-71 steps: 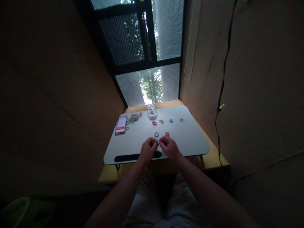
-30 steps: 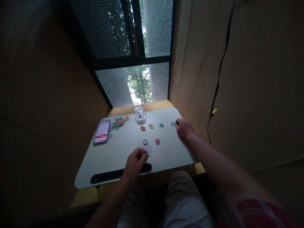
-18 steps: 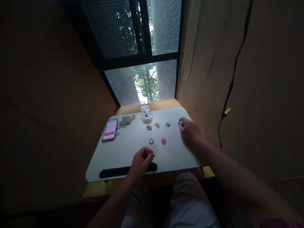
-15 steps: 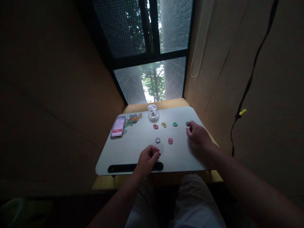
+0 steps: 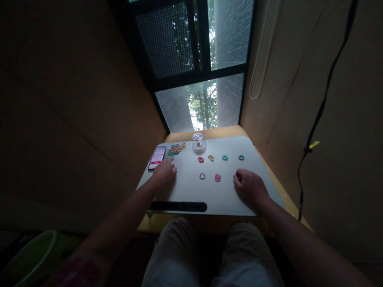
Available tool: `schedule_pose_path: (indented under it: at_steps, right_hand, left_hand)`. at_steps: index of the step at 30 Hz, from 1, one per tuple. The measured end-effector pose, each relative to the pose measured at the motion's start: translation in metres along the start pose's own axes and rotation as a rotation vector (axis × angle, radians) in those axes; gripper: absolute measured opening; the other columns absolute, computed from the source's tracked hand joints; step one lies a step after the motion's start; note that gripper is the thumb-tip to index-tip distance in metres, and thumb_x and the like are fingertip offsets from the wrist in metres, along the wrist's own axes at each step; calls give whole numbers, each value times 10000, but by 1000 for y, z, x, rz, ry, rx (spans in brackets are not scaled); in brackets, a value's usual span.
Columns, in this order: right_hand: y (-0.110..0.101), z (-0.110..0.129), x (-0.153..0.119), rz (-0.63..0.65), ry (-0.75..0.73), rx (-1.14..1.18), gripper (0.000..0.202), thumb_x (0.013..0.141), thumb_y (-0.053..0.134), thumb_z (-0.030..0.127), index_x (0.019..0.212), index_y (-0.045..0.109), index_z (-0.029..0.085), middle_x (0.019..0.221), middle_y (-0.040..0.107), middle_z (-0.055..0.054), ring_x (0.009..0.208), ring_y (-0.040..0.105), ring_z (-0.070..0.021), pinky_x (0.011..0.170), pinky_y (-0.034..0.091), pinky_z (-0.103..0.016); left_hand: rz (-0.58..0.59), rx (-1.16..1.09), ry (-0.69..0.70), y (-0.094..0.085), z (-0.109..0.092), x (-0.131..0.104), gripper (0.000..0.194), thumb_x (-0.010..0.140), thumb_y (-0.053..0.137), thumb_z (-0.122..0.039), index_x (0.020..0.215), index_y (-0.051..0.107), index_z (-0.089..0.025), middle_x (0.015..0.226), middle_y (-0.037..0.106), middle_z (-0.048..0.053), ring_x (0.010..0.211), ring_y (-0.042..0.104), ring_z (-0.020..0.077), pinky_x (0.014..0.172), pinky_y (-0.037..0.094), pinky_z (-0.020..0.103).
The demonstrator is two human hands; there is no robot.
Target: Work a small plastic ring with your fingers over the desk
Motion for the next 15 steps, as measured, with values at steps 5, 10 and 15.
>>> schedule_pose_path:
  at_steps: [5,10,15]
  right_hand:
    - [2,0,-1,-3,-12,-7,211,854,488,329,715,587,205,682,627,-36,593,519,-166,569,263,-285]
    - [0,3,-1,-14,-12,-20,206,856,485,308,693,557,205,665,612,-32,582,500,-160,566,247,-284]
    - [-3,6,-3,-29,-4,-25,198,853,483,289,684,540,204,654,601,-30,568,473,-153,559,240,-281]
  left_hand:
    - [32,208,-44,-23,16,32,243,852,516,-151,1007,686,-76,1048,674,246,1012,645,329,862,488,394]
    - [26,276,-26,-23,11,42,247,853,480,-126,931,706,-65,1014,686,255,1012,646,337,856,492,392]
    - [10,209,20,-24,12,37,203,826,530,-127,904,715,-92,983,697,238,994,655,338,856,488,397]
Point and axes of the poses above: each hand's wrist, its own x-axis towards the middle knuckle, its own y-axis out of the palm, z = x × y, the point moved 3 cm from there along x, towards the middle knuckle
